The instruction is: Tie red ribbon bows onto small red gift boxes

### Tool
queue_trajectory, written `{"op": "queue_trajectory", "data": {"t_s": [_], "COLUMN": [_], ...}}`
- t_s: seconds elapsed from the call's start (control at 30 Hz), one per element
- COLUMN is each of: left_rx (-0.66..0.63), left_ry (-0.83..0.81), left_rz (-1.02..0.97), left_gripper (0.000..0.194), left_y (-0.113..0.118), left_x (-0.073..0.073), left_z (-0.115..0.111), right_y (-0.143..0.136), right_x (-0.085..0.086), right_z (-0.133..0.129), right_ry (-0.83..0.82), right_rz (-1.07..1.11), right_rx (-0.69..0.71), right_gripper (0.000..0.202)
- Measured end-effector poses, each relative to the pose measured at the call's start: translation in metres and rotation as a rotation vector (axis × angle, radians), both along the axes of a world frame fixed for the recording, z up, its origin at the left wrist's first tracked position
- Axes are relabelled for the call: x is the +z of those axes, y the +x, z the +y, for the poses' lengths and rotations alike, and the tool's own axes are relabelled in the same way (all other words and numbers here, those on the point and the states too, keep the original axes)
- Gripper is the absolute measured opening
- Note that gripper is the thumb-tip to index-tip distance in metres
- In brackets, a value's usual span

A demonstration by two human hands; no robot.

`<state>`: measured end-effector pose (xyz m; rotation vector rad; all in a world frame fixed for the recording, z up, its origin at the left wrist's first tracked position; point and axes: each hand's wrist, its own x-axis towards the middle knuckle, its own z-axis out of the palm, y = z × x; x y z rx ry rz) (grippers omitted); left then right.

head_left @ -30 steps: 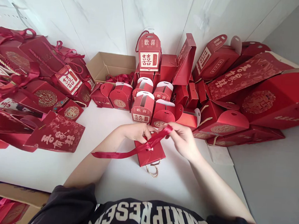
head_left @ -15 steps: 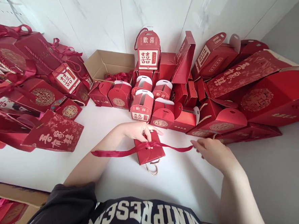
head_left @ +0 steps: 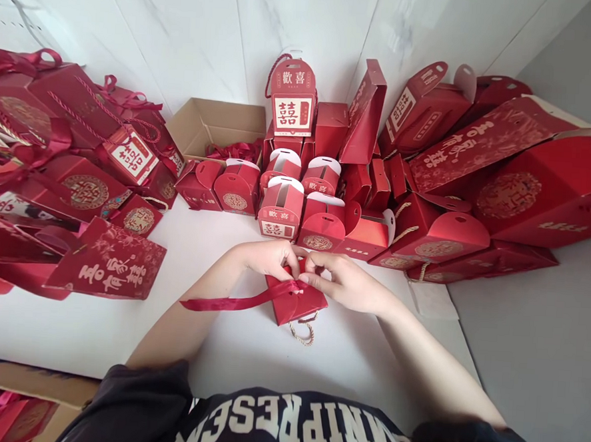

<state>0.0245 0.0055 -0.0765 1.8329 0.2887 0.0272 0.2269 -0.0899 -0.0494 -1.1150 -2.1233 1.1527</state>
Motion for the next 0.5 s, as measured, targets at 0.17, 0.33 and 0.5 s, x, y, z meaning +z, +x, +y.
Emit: {"op": "queue_trajectory", "data": {"t_s": [0.17, 0.33, 0.5], "left_rx": [-0.004, -0.03, 0.012], "left_ry": [-0.086, -0.077, 0.006], "left_rz": [-0.034, -0.005, -0.063], "left_gripper": [0.009, 0.011, 0.031], "left_y": [0.0006, 0.0005, 0.0019], "left_x": [-0.0034, -0.0031, 0.0017], "left_z": [-0.0007, 0.0, -0.0033], "right_y": [-0.0025, -0.0004, 0.0061], "right_x": [0.0044, 0.0029, -0.0012], "right_z": [-0.0027, -0.0033, -0.0014], "right_ry": [-0.15, -0.199, -0.257], "right_rz": [0.11, 0.221, 0.306], "right_rx": [-0.009, 0.021, 0.001], "right_gripper": [0.01, 0.011, 0.011]}}
